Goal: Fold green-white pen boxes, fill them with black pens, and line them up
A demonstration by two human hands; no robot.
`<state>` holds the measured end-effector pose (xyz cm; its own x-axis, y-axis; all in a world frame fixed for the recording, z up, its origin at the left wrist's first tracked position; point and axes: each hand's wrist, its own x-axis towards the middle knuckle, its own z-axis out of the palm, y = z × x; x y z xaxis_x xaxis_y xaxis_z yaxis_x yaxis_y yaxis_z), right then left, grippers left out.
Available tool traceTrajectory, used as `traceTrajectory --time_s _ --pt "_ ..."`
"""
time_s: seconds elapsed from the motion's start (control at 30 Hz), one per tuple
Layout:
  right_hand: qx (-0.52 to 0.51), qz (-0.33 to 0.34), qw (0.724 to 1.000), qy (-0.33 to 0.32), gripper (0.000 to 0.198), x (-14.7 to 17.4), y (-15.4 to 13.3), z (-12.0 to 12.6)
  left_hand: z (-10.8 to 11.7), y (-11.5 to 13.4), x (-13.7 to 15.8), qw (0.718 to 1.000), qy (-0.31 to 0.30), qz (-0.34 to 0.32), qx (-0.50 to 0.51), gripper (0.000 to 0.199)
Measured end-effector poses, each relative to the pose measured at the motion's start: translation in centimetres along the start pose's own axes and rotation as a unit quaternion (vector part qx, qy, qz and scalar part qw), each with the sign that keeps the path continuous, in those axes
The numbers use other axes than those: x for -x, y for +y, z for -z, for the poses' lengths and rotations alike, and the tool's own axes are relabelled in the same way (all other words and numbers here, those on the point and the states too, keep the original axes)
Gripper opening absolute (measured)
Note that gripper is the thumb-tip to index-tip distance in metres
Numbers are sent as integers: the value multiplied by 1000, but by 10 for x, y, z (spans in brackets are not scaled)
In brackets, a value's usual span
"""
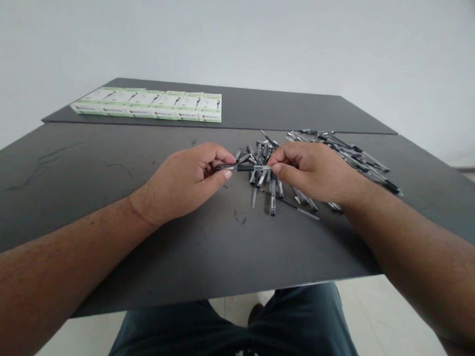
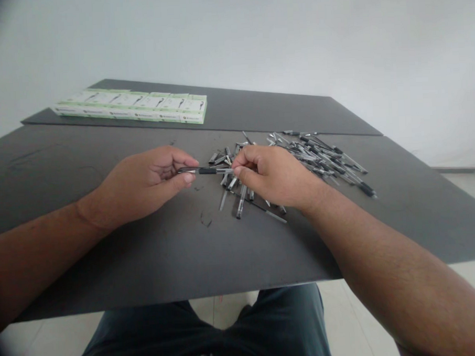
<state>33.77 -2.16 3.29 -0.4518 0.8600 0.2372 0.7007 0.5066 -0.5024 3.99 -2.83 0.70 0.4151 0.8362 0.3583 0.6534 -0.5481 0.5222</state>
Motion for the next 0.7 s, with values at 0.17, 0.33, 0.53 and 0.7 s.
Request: traceTrajectory --time_s 0.17,0.33,0.53,0.7 --pt "18 -6 1000 -2 22 0 -1 1 -1 -1 0 1000 1 -2 2 31" --pt "-37 -17 999 -2 17 2 1 -2 1 0 -2 1000 -6 3 -18 32" --pt "-23 -3 1000 -9 15 2 0 -2 3 0 -2 999 -16 -2 -31 34" --pt "-2 4 1000 -5 18 1 -1 0 4 0 -3 999 -17 -10 -31 34"
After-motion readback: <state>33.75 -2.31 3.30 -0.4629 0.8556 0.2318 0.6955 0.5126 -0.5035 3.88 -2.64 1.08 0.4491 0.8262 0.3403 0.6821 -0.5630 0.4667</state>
